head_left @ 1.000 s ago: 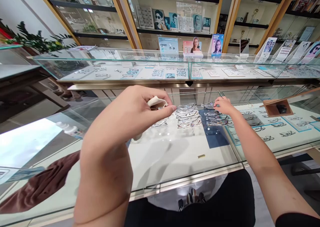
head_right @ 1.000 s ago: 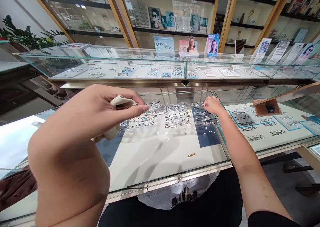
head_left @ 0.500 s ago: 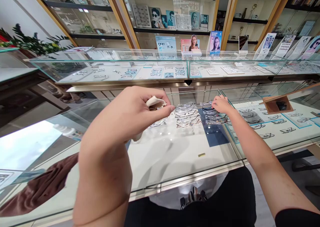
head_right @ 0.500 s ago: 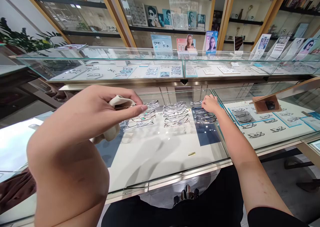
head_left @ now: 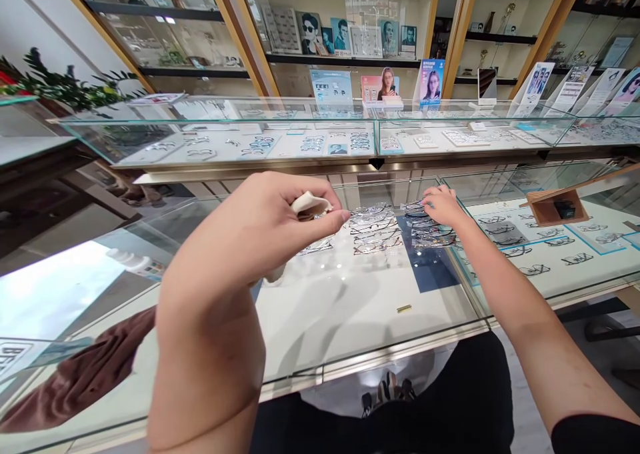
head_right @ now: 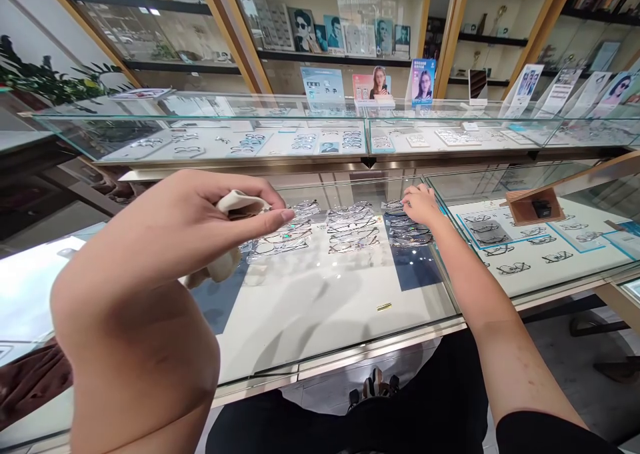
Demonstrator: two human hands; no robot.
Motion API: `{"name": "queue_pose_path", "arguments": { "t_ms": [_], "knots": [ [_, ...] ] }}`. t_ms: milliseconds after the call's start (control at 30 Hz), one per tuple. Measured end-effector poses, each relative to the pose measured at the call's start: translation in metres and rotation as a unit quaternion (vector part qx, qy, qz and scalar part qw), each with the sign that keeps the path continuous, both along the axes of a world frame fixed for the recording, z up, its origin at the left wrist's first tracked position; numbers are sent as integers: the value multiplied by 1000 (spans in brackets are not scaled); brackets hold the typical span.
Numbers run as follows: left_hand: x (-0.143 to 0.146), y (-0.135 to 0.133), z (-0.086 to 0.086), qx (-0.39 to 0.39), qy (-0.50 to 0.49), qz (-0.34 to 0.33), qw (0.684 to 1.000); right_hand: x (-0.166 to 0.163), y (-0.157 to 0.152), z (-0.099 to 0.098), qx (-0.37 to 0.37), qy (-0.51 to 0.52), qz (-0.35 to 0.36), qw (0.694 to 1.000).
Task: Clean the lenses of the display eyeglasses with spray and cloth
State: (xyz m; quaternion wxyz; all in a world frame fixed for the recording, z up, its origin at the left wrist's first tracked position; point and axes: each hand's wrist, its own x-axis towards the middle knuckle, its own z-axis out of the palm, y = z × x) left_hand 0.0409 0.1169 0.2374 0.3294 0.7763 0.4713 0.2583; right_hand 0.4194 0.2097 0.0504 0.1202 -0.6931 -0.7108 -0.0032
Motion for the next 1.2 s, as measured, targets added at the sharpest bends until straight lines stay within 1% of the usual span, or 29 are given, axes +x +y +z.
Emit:
{"name": "queue_pose_path", "arguments": {
  "t_ms": [200,333,433,533,633,700,767,833,933,1000,1067,1200],
  "knots": [
    [0,0,1,5,11,4,1000,-2,3,-6,-13,1,15,1000],
    [0,1,-2,14,2,-7,1000,-6,-1,1,15,3,6,1000],
    [-1,4,-6,43,-2,-18,999,-13,-7,15,60,22,6,998],
    [-2,6,-9,92,-11,-26,995,-28,-15,33,121,91,27,988],
    [1,10,-12,121,-17,-6,992,-56,-26,54,163,179,74,968],
    [5,15,-16,139,-31,11,990,-80,-35,70,185,213,114,952],
    [10,22,-21,171,-50,13,984,-107,-46,89,215,211,141,943],
    [15,30,-26,195,-67,10,978,-132,-57,106,246,185,166,937],
    [24,39,-32,207,-122,40,970,-160,-70,126,307,146,191,921],
    [28,41,-33,208,-175,61,961,-171,-75,132,337,133,200,910],
    [30,42,-34,207,-213,66,953,-176,-79,132,351,136,209,903],
    [34,43,-39,240,-242,84,936,-178,-84,130,353,177,224,891]
  ]
}}
